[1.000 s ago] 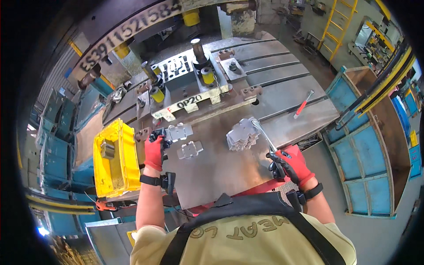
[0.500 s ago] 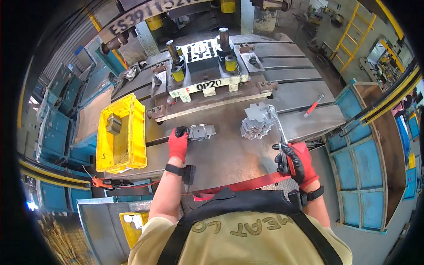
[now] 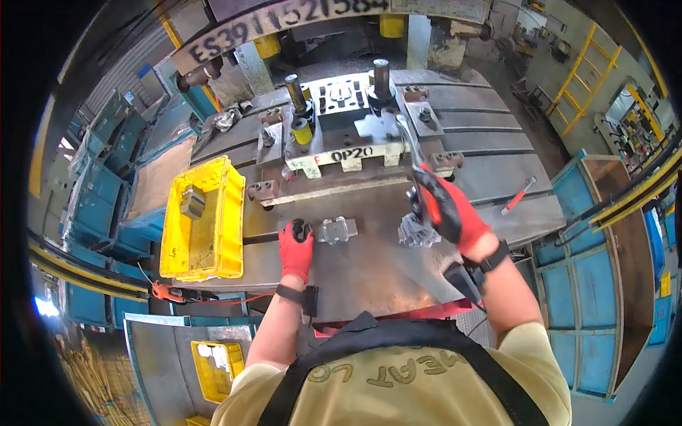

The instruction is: Placing metal parts into a machining fixture, securing them, and operating a large industrial press.

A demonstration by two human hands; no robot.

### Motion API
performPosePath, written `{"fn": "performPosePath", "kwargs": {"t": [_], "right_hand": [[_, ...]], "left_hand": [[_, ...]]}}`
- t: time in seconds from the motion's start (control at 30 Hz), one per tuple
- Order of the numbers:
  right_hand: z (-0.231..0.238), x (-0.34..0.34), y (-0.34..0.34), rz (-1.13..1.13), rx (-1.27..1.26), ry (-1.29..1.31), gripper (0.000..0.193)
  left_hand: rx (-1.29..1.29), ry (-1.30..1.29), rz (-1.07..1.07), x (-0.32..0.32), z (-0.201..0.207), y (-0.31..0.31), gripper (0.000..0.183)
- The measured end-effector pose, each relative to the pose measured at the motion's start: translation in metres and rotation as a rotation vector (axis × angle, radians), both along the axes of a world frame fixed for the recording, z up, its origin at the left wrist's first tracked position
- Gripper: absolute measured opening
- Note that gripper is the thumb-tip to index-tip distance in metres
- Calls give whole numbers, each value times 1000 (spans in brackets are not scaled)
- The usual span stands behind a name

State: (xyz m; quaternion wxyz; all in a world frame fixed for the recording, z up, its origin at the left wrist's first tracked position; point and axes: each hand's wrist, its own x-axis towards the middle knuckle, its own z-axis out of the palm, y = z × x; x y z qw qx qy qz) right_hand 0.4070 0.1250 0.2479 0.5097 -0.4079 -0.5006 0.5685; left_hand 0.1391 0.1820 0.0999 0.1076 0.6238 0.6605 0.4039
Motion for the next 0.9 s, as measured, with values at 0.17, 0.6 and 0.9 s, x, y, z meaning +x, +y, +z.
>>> {"fn": "performPosePath", "kwargs": {"t": [0.17,0.6,0.9], "right_hand": [[-11,-18,108,-4,123,-7,31],[-39,-54,194,-116,-41,95,38],[-25,-31,184,2,-81,-33,45]], "left_hand": [[-133,-454,-219,-34,-7,-6,20],[-466,-557,-62,-95,25,-79,15],[-491,-651,69,-106,9,-97,20]]}}
